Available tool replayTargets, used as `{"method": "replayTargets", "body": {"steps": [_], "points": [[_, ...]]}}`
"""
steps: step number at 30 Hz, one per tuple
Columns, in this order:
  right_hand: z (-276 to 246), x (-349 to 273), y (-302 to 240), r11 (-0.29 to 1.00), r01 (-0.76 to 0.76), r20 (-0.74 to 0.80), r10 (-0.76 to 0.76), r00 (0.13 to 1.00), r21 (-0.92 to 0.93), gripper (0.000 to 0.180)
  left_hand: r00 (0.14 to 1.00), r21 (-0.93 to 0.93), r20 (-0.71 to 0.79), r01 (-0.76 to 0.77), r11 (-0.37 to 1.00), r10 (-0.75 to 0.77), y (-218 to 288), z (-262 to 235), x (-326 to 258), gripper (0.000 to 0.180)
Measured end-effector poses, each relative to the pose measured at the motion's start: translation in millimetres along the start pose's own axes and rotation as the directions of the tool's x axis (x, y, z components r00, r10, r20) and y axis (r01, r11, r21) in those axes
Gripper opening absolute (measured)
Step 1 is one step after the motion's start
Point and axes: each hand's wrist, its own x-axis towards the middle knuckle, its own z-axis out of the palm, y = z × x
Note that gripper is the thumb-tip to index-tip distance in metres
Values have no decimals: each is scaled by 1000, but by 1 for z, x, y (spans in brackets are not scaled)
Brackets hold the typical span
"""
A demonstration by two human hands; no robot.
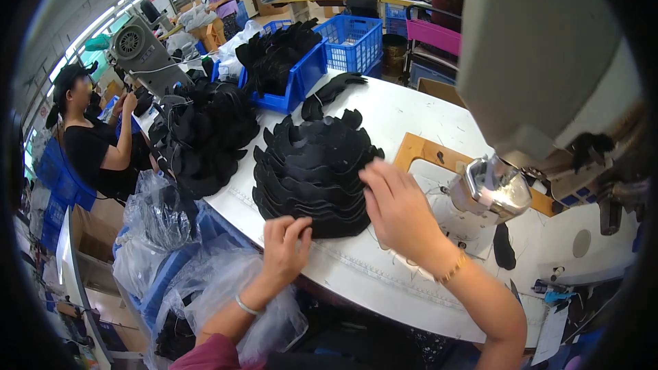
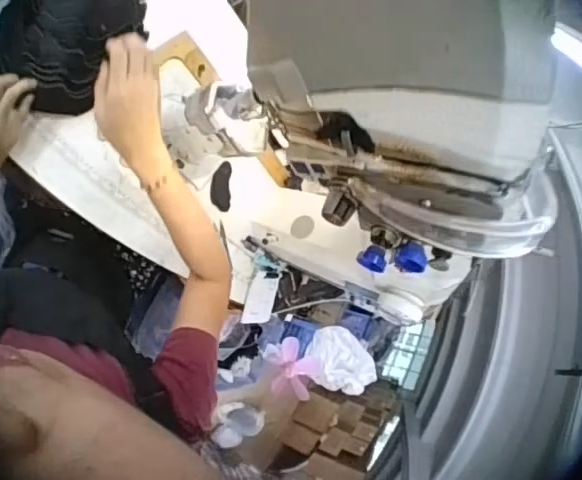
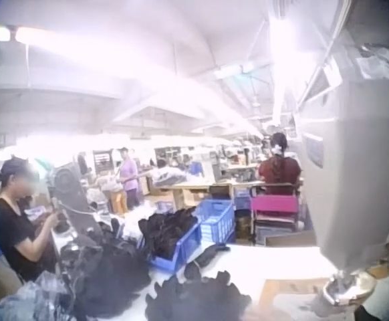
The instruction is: The operator organizes and bundles black shoe upper components using elastic bands in a manufacturing facility.
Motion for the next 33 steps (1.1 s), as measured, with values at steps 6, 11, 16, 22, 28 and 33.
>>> {"method": "replayTargets", "body": {"steps": [6,11,16,22,28,33], "points": [[89,118,69,954,-129,156,176,972,-272,38,943,-90,165,308,947,-290,31,-1,-29,15],[154,127,116,928,-221,482,347,804,-300,74,924,-23,135,363,931,-357,36,-8,-26,17],[145,118,87,921,-295,616,390,684,-255,76,875,90,112,463,882,-471,22,-7,-19,29],[123,91,65,899,-435,655,362,663,-57,79,807,107,64,579,809,-586,20,-19,-26,35],[95,81,24,732,-674,785,359,505,98,89,674,-163,-48,723,671,-737,9,-22,-51,36],[67,63,-5,742,-664,838,298,457,98,98,397,-565,-7,756,331,-918,1,-16,-70,38]]}}
